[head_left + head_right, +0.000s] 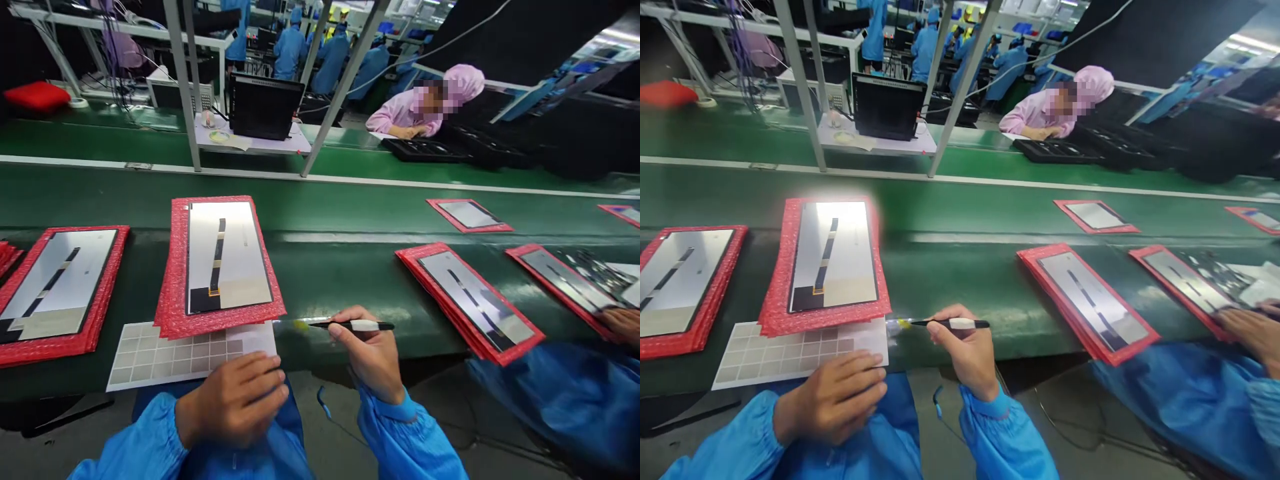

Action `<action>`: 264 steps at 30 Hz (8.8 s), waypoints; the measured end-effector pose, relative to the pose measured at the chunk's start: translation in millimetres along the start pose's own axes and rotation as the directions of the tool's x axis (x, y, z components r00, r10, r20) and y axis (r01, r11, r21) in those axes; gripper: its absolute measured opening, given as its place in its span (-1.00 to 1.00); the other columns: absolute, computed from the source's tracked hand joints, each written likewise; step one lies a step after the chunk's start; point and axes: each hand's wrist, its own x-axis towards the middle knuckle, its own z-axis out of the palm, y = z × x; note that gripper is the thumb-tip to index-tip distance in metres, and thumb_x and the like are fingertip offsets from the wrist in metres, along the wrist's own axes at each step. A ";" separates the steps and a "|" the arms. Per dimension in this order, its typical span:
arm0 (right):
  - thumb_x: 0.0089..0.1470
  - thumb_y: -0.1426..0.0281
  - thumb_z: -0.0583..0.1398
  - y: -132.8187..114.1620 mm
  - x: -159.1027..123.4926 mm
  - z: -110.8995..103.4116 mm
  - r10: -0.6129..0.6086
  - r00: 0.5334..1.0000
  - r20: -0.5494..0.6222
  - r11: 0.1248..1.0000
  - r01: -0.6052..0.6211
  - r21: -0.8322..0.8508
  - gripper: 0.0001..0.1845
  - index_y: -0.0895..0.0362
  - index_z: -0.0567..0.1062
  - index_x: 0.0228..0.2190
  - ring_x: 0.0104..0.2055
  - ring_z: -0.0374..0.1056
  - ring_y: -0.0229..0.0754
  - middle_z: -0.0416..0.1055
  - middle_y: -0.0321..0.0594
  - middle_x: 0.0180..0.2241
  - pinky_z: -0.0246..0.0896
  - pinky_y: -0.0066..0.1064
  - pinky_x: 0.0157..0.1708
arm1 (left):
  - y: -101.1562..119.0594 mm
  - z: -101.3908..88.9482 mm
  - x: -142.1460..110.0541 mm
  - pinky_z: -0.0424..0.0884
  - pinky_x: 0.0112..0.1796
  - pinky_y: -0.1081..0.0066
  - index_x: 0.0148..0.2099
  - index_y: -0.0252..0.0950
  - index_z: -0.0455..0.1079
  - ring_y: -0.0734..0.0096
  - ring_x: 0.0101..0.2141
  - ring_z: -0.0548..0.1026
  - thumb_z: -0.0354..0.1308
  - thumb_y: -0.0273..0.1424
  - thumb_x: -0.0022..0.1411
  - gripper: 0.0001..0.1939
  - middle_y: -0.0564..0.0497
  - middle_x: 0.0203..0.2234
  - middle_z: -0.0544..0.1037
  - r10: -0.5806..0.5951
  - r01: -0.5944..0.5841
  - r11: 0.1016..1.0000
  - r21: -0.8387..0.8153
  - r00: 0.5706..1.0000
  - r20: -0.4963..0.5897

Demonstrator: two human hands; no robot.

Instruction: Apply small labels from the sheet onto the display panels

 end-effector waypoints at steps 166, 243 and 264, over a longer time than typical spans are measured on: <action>0.11 0.22 0.40 44.3 -39.1 105.8 0.088 0.977 0.196 0.985 -0.056 -0.163 -0.82 0.05 0.62 -0.39 -0.46 0.48 -0.11 0.61 -0.26 -0.45 0.38 -0.35 -0.44 | -20.7 -15.4 -66.7 0.30 0.19 -0.20 0.45 0.05 0.21 -0.24 0.31 0.31 0.38 -0.07 0.23 -0.19 -0.20 0.42 0.23 -0.505 0.425 0.862 0.276 0.761 0.407; -0.03 0.18 0.51 -56.0 11.2 86.1 -0.089 0.991 0.103 0.996 0.088 0.013 -0.71 0.06 0.59 -0.41 -0.44 0.50 -0.10 0.57 -0.22 -0.46 0.44 -0.34 -0.44 | -11.5 -84.3 -31.8 0.57 -0.04 0.14 0.04 -0.38 0.51 0.13 -0.06 0.62 0.19 -0.59 0.23 -0.68 -0.17 -0.17 0.69 -0.172 0.208 0.966 0.152 0.961 -0.218; -0.03 0.34 0.47 -48.0 46.0 137.1 -0.130 0.973 0.191 0.987 0.145 -0.064 -0.84 0.07 0.61 -0.44 -0.09 0.58 0.08 0.63 -0.07 -0.23 0.48 -0.13 -0.06 | -74.1 -96.7 -26.6 0.49 0.09 -0.01 0.18 -0.33 0.46 -0.02 0.11 0.57 0.15 -0.33 0.39 -0.63 -0.21 -0.05 0.67 -0.237 0.269 0.956 0.115 0.943 -0.234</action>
